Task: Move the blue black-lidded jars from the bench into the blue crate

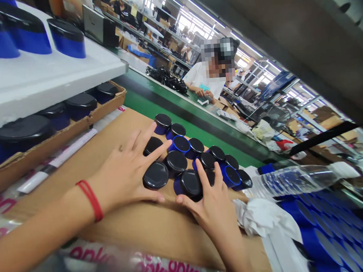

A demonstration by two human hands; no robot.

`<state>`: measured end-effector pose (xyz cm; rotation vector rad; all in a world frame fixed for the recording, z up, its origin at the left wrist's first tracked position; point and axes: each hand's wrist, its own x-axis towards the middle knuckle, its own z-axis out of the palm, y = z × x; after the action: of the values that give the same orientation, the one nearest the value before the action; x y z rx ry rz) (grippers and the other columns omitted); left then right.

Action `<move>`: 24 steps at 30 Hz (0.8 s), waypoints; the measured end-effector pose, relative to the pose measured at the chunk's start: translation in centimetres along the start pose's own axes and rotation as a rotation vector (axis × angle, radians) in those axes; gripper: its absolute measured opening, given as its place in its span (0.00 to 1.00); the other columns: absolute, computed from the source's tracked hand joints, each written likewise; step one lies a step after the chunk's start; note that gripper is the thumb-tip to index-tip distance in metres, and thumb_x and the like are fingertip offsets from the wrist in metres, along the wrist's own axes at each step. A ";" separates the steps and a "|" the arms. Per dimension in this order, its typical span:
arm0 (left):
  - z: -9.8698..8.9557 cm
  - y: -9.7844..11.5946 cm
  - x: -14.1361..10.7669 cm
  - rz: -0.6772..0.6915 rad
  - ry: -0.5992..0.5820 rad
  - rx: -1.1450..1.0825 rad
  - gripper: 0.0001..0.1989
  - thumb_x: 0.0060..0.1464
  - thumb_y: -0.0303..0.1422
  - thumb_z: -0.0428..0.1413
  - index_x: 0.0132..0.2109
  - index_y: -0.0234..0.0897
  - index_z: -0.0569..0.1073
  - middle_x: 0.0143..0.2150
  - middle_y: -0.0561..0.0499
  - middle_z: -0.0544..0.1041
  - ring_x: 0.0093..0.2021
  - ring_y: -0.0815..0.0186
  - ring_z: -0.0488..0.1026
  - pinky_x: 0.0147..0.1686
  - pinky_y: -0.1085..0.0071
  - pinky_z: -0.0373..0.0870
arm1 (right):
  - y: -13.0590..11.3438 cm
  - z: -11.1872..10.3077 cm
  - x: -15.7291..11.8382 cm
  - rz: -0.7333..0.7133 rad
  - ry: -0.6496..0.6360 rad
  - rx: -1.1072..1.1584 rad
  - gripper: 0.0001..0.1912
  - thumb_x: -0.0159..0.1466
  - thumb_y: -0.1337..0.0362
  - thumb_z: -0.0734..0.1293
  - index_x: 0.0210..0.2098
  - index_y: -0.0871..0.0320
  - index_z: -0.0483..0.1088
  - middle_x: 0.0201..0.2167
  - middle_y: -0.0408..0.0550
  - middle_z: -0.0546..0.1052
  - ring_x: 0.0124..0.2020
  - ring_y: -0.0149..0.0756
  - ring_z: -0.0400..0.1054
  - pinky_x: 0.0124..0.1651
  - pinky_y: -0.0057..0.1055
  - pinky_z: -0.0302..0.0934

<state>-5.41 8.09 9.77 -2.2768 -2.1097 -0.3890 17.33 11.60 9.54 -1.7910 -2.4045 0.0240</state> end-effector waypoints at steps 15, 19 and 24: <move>-1.2 0.6 1.5 0.000 -0.161 -0.001 0.51 0.40 0.66 0.62 0.67 0.51 0.62 0.69 0.29 0.55 0.59 0.29 0.68 0.45 0.40 0.76 | -2.6 -1.1 -0.1 0.126 -0.059 0.028 0.44 0.56 0.35 0.70 0.66 0.48 0.62 0.71 0.70 0.45 0.61 0.74 0.65 0.49 0.58 0.69; -1.1 1.2 1.7 0.025 -0.139 -0.010 0.42 0.45 0.60 0.63 0.64 0.49 0.67 0.69 0.32 0.57 0.58 0.33 0.70 0.42 0.44 0.78 | -3.6 -1.1 -0.6 0.156 -0.009 -0.016 0.35 0.60 0.38 0.68 0.58 0.53 0.69 0.67 0.68 0.55 0.49 0.68 0.75 0.44 0.57 0.71; -0.9 1.2 1.1 0.088 -0.104 -0.021 0.31 0.47 0.51 0.62 0.57 0.46 0.72 0.66 0.34 0.61 0.53 0.34 0.73 0.40 0.45 0.78 | -3.0 -1.8 -0.8 0.087 -0.081 0.049 0.36 0.56 0.39 0.72 0.58 0.51 0.70 0.69 0.71 0.51 0.50 0.70 0.75 0.45 0.57 0.70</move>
<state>-4.31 8.92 11.08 -2.4422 -2.0499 -0.2981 14.94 9.83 11.53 -1.9070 -2.3553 0.1659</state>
